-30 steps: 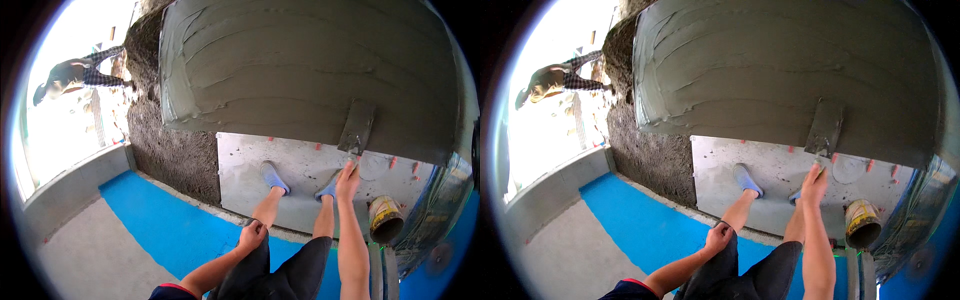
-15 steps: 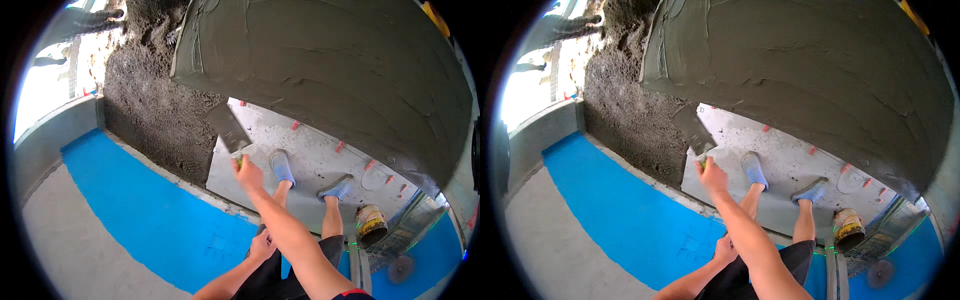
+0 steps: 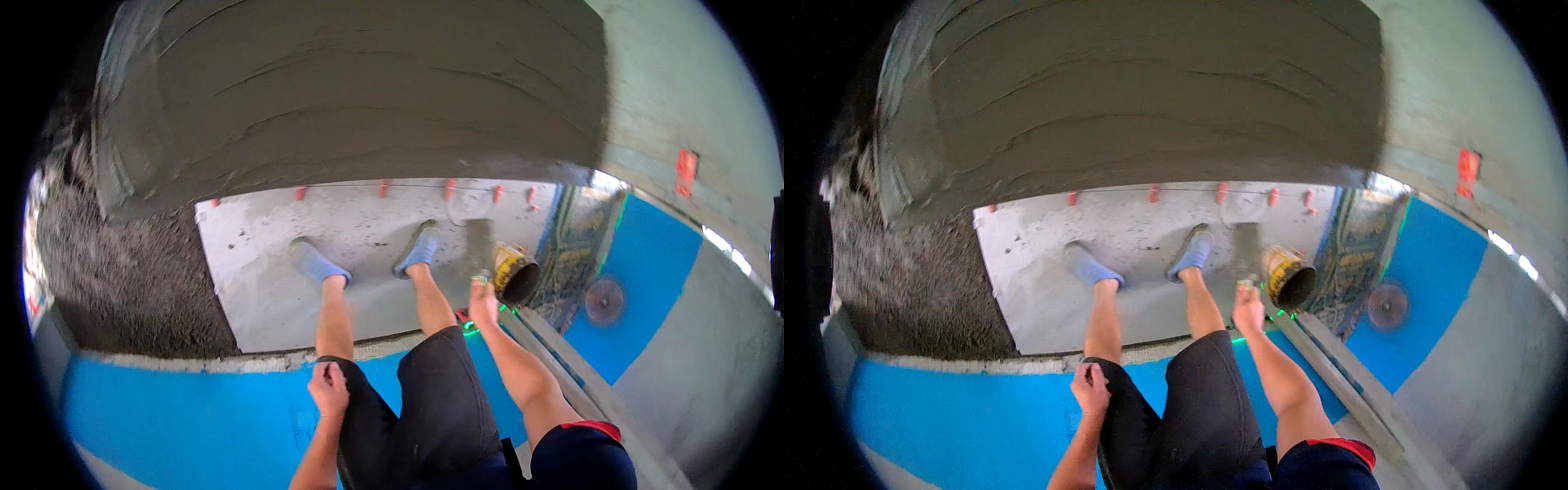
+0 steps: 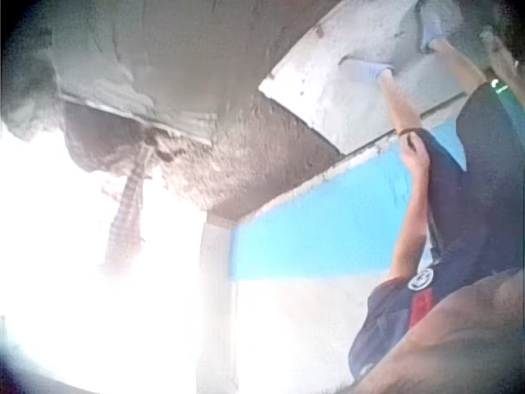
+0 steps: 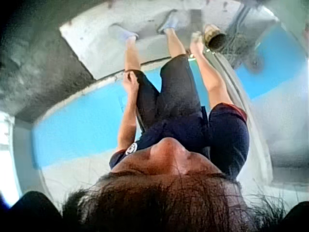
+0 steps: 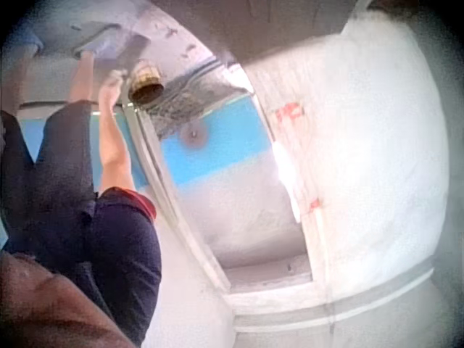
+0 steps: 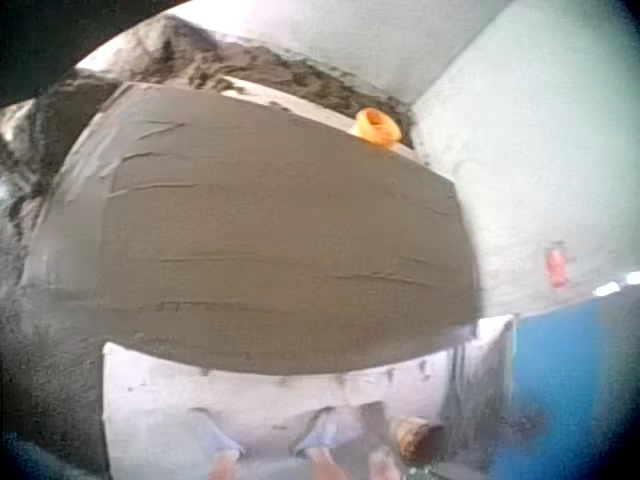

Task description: The person spreads adhesive onto the back of a large tile using a trowel after scooping it out of a bucket.

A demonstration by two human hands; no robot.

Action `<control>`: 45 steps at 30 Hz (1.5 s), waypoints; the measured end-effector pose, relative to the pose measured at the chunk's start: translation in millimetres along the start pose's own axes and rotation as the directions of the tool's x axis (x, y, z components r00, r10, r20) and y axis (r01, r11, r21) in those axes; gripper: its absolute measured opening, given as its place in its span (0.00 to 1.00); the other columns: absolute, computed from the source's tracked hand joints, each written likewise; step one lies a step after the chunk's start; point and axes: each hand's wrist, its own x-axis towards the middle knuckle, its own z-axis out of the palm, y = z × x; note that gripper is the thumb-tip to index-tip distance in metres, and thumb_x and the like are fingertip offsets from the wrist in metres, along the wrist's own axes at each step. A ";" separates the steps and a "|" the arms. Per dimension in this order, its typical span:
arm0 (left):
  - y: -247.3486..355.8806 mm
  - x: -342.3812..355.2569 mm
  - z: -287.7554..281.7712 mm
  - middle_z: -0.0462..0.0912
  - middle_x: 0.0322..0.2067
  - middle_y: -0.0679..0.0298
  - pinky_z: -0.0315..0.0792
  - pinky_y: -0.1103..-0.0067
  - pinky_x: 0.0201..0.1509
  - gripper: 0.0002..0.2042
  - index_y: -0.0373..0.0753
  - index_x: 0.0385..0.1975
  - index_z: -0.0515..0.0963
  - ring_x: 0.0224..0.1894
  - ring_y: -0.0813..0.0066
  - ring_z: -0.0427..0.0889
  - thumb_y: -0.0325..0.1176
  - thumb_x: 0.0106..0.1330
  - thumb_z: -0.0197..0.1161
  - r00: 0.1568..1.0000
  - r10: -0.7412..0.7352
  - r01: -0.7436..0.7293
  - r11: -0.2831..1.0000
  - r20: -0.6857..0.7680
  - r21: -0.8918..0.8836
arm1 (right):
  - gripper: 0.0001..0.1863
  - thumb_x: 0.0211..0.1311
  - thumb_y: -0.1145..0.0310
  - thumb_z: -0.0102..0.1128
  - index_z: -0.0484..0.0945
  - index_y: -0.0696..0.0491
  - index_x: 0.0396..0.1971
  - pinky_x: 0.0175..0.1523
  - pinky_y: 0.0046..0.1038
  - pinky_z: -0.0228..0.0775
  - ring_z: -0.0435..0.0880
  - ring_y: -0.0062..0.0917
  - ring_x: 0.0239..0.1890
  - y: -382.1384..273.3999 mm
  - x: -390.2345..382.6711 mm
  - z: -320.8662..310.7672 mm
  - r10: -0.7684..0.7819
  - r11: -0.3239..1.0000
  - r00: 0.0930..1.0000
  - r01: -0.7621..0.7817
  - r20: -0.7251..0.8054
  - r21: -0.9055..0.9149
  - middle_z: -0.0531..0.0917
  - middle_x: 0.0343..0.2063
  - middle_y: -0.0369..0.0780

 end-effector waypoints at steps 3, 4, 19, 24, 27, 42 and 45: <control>0.8 -0.3 5.6 0.75 0.14 0.63 0.62 0.81 0.12 0.10 0.31 0.30 0.73 0.10 0.80 0.69 0.32 0.68 0.53 0.999 0.012 -0.014 0.998 0.037 0.058 | 0.24 0.64 0.50 0.45 0.63 0.53 0.50 0.43 0.48 0.69 0.79 0.52 0.37 121.6 25.1 -40.5 0.256 0.959 0.945 -0.221 -0.205 0.177 0.80 0.36 0.55; 11.0 0.2 14.9 0.76 0.15 0.63 0.63 0.81 0.13 0.09 0.31 0.29 0.73 0.10 0.80 0.70 0.32 0.67 0.54 0.998 -0.022 0.018 0.997 0.064 0.069 | 0.23 0.63 0.52 0.47 0.64 0.53 0.50 0.43 0.47 0.70 0.80 0.48 0.36 164.7 37.6 -53.0 0.368 0.921 0.905 -0.324 -0.213 0.215 0.80 0.36 0.54; 46.6 -38.1 128.3 0.74 0.14 0.61 0.65 0.79 0.10 0.08 0.30 0.31 0.71 0.09 0.76 0.70 0.30 0.66 0.54 0.985 -0.175 0.158 0.886 -0.001 0.435 | 0.19 0.55 0.57 0.60 0.71 0.47 0.45 0.45 0.43 0.73 0.78 0.47 0.44 321.1 113.3 4.5 0.126 0.992 0.963 -0.116 0.237 -0.056 0.75 0.44 0.49; 75.6 -44.7 194.9 0.74 0.15 0.61 0.65 0.81 0.10 0.08 0.30 0.29 0.71 0.09 0.75 0.71 0.29 0.66 0.54 0.973 -0.226 0.176 0.867 0.052 0.466 | 0.21 0.55 0.57 0.60 0.71 0.54 0.45 0.48 0.47 0.71 0.74 0.46 0.49 334.8 131.2 3.4 0.118 0.993 0.915 -0.120 0.386 -0.019 0.71 0.48 0.48; 110.9 -51.7 228.4 0.75 0.16 0.61 0.66 0.82 0.12 0.08 0.30 0.28 0.71 0.10 0.76 0.72 0.30 0.66 0.54 0.970 -0.146 0.065 0.927 0.196 0.370 | 0.19 0.55 0.57 0.59 0.72 0.53 0.42 0.48 0.48 0.70 0.74 0.45 0.51 305.2 135.7 -22.2 0.023 1.000 0.959 -0.019 0.284 -0.015 0.70 0.50 0.45; 168.3 3.0 356.1 0.79 0.25 0.60 0.73 0.80 0.25 0.05 0.34 0.34 0.73 0.21 0.73 0.78 0.28 0.67 0.53 0.908 -0.244 0.254 0.967 0.341 0.016 | 0.25 0.65 0.49 0.44 0.78 0.56 0.29 0.42 0.39 0.69 0.80 0.44 0.34 228.9 324.4 -221.8 0.061 0.825 0.997 -0.019 -0.055 0.565 0.80 0.25 0.49; 192.4 35.0 379.6 0.80 0.27 0.60 0.73 0.79 0.29 0.07 0.35 0.34 0.73 0.25 0.73 0.79 0.31 0.68 0.53 0.884 -0.255 0.331 0.933 0.391 -0.140 | 0.26 0.66 0.46 0.42 0.80 0.55 0.35 0.46 0.40 0.69 0.80 0.47 0.41 201.1 364.2 -279.5 0.056 0.846 0.984 0.042 -0.167 0.532 0.81 0.31 0.52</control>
